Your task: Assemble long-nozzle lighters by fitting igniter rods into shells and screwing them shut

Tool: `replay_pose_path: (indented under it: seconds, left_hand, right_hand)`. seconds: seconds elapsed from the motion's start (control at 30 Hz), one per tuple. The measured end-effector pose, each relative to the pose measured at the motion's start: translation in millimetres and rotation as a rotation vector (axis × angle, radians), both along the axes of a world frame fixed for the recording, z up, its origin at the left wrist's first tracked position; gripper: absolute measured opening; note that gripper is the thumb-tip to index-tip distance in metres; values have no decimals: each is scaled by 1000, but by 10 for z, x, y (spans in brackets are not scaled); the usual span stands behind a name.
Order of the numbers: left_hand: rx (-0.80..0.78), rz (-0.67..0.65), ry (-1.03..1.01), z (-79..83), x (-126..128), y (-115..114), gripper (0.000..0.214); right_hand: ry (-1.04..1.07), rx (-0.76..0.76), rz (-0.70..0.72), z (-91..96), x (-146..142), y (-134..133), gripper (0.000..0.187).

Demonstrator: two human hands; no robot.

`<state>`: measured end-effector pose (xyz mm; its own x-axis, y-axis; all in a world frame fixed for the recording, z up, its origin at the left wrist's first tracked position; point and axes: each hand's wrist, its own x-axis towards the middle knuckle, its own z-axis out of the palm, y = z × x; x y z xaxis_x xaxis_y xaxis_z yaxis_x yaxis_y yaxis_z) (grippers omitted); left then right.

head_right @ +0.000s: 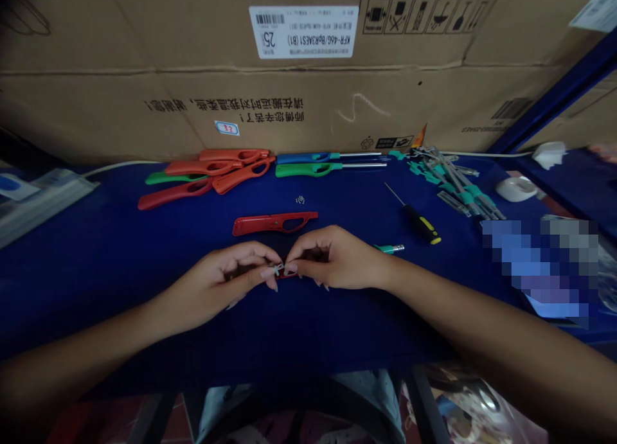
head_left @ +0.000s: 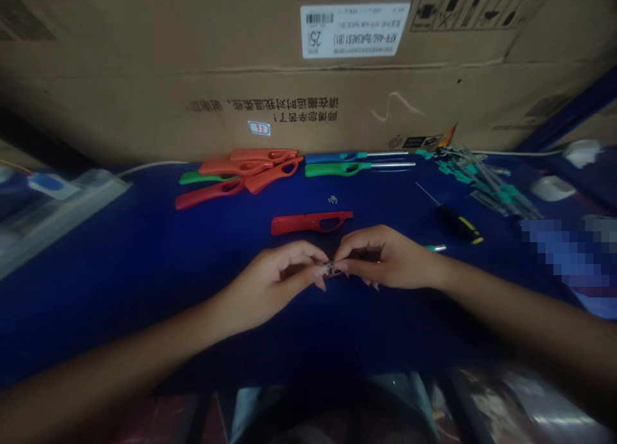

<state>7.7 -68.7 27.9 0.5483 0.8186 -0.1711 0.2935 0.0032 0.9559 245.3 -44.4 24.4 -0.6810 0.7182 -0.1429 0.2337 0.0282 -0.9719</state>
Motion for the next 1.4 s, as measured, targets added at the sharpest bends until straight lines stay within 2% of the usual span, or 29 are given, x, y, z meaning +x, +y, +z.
replay_pose_path:
  seconds: [1.0, 1.2, 1.3, 1.4]
  left_hand:
    - [18, 32, -28, -49, 48, -23, 23]
    - [54, 53, -24, -51, 55, -17, 26]
    - [3, 69, -3, -36, 40, -7, 34]
    - [-40, 56, 30, -17, 23, 8, 33]
  right_hand:
    - [-3, 142, 40, 21, -25, 20, 13]
    - [9, 26, -22, -1, -31, 12, 19]
    - [19, -28, -70, 19, -31, 17, 24]
    - [41, -68, -125, 52, -31, 27, 30]
